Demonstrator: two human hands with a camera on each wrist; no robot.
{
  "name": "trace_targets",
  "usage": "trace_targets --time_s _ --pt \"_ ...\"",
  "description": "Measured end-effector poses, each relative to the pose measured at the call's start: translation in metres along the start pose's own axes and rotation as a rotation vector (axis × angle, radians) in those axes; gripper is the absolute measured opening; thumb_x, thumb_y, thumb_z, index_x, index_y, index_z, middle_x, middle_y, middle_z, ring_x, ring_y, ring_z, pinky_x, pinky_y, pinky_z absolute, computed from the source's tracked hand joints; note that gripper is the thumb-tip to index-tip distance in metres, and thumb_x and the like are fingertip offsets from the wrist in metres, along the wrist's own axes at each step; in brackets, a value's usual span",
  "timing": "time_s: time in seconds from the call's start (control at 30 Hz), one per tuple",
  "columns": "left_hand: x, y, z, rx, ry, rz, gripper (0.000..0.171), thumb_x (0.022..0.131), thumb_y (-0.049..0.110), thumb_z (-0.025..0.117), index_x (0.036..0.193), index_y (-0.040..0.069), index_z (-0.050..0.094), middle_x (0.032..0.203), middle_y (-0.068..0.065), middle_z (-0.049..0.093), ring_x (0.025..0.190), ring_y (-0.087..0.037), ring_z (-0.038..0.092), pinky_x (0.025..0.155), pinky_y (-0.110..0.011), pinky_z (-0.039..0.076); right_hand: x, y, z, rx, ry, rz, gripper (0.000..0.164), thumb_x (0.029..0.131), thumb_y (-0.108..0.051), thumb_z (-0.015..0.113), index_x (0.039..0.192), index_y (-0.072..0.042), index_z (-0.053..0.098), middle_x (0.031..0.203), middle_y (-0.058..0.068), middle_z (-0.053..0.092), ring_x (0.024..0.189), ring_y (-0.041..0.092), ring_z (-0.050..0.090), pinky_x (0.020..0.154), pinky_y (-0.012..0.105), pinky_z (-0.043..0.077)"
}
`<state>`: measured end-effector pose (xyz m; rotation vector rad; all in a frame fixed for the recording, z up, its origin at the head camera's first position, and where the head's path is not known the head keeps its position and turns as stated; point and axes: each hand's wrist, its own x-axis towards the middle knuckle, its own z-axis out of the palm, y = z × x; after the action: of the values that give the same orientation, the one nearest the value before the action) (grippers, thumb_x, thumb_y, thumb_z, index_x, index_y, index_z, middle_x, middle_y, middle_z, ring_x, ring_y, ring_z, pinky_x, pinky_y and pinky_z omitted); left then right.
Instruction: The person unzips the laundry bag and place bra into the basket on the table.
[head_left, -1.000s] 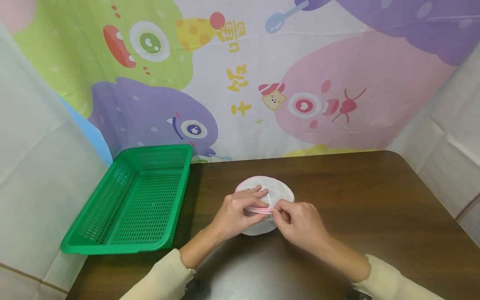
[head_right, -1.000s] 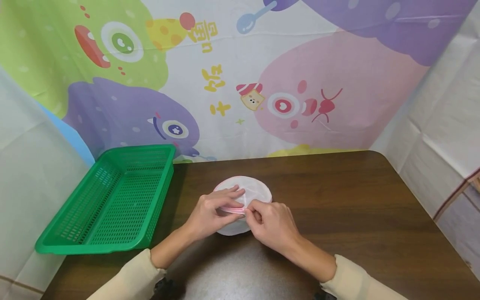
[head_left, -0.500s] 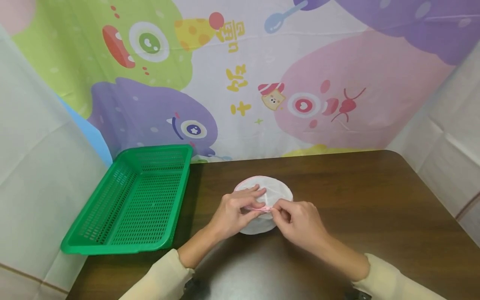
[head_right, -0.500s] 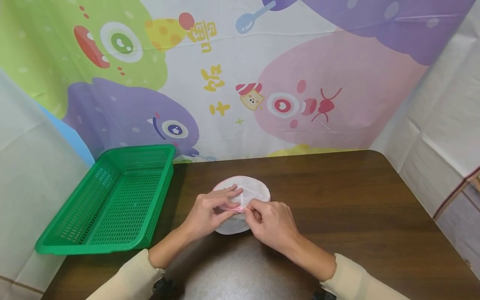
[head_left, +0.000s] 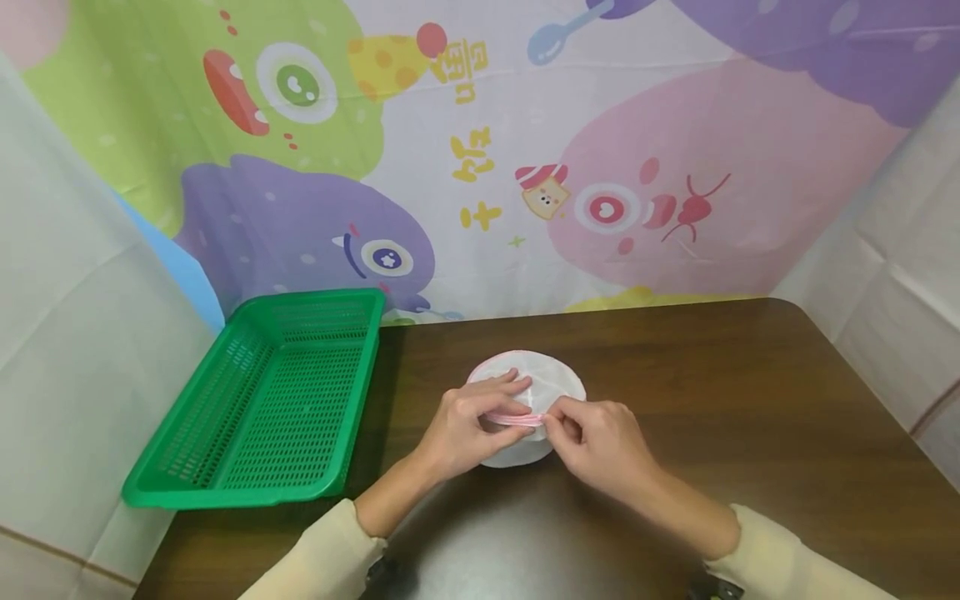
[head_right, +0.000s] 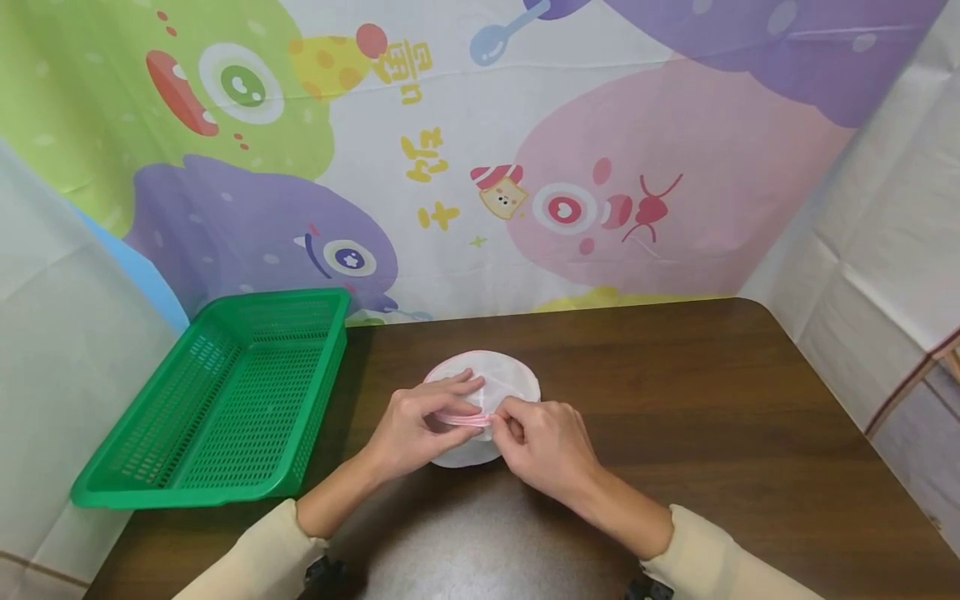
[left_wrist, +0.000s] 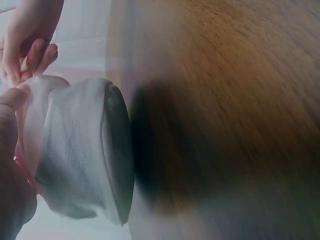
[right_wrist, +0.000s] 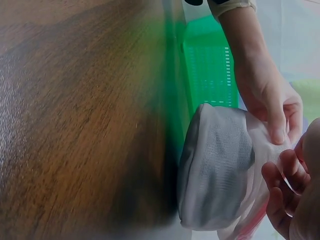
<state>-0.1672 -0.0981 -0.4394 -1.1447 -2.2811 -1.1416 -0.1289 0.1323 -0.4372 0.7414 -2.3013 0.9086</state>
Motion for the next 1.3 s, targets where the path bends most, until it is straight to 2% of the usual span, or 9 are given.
trace_targets --time_s 0.17,0.37,0.5,0.6,0.83,1.0,1.17,1.3 --pt "0.002 0.0012 0.0033 0.031 -0.01 0.017 0.022 0.086 0.012 0.099 0.105 0.006 0.09 0.129 -0.015 0.085 0.134 -0.035 0.078 0.116 -0.053 0.062 0.0002 -0.002 0.0016 0.008 -0.008 0.001 0.027 0.091 -0.003 0.075 0.073 -0.02 0.066 0.055 -0.015 0.042 0.058 -0.014 0.025 0.055 0.01 0.02" --pt "0.0017 0.0017 0.0025 0.039 -0.029 0.006 0.022 0.087 0.012 0.098 0.106 0.004 0.089 0.13 -0.015 0.084 0.136 -0.036 0.077 0.118 -0.054 0.06 0.0 -0.002 0.0023 -0.003 -0.015 0.004 0.032 0.092 -0.004 0.076 0.07 -0.02 0.059 0.055 -0.014 0.04 0.058 -0.013 0.024 0.056 0.011 0.018" --pt "0.001 0.0021 0.0002 0.049 -0.041 0.002 0.021 0.088 0.012 0.096 0.107 0.004 0.089 0.132 -0.015 0.084 0.137 -0.035 0.076 0.118 -0.053 0.06 -0.0004 -0.0017 0.002 -0.005 -0.021 0.009 0.028 0.092 -0.005 0.076 0.072 -0.02 0.064 0.056 -0.015 0.041 0.058 -0.013 0.025 0.056 0.01 0.018" --pt "0.0004 0.0019 -0.0022 0.049 -0.038 -0.001 0.02 0.089 0.011 0.096 0.106 0.004 0.089 0.132 -0.015 0.083 0.136 -0.036 0.076 0.114 -0.05 0.062 -0.0001 -0.0007 0.0017 -0.013 -0.021 0.01 0.03 0.092 -0.005 0.077 0.071 -0.02 0.062 0.056 -0.015 0.041 0.058 -0.012 0.025 0.056 0.01 0.018" --pt "-0.0013 0.0011 -0.0061 0.015 -0.015 -0.043 0.02 0.088 0.008 0.096 0.106 0.001 0.089 0.133 -0.017 0.083 0.135 -0.037 0.077 0.094 -0.034 0.069 0.0011 0.0015 0.0 -0.01 -0.011 0.014 0.035 0.092 -0.005 0.078 0.069 -0.021 0.057 0.056 -0.014 0.04 0.058 -0.011 0.026 0.056 0.01 0.018" --pt "-0.001 0.0005 -0.0047 0.013 -0.007 -0.033 0.023 0.087 0.009 0.097 0.106 0.001 0.088 0.132 -0.017 0.083 0.135 -0.036 0.077 0.103 -0.041 0.067 0.0008 0.0005 -0.0001 -0.009 -0.01 0.012 0.033 0.092 -0.005 0.077 0.069 -0.02 0.058 0.056 -0.014 0.04 0.058 -0.011 0.026 0.056 0.01 0.018" --pt "0.0011 0.0009 -0.0015 0.023 0.001 0.017 0.024 0.084 0.009 0.099 0.104 0.003 0.089 0.129 -0.017 0.085 0.133 -0.037 0.078 0.112 -0.05 0.064 0.0012 -0.0019 0.0004 0.005 -0.01 0.001 0.028 0.091 -0.004 0.076 0.072 -0.02 0.063 0.056 -0.014 0.041 0.058 -0.012 0.026 0.056 0.01 0.019" --pt "0.002 0.001 0.001 0.038 0.006 0.039 0.021 0.085 0.01 0.099 0.102 0.004 0.089 0.127 -0.016 0.085 0.132 -0.037 0.079 0.111 -0.05 0.064 0.002 -0.0033 0.0009 0.013 -0.015 -0.012 0.033 0.092 -0.004 0.076 0.07 -0.02 0.057 0.056 -0.013 0.041 0.058 -0.013 0.024 0.056 0.01 0.018"
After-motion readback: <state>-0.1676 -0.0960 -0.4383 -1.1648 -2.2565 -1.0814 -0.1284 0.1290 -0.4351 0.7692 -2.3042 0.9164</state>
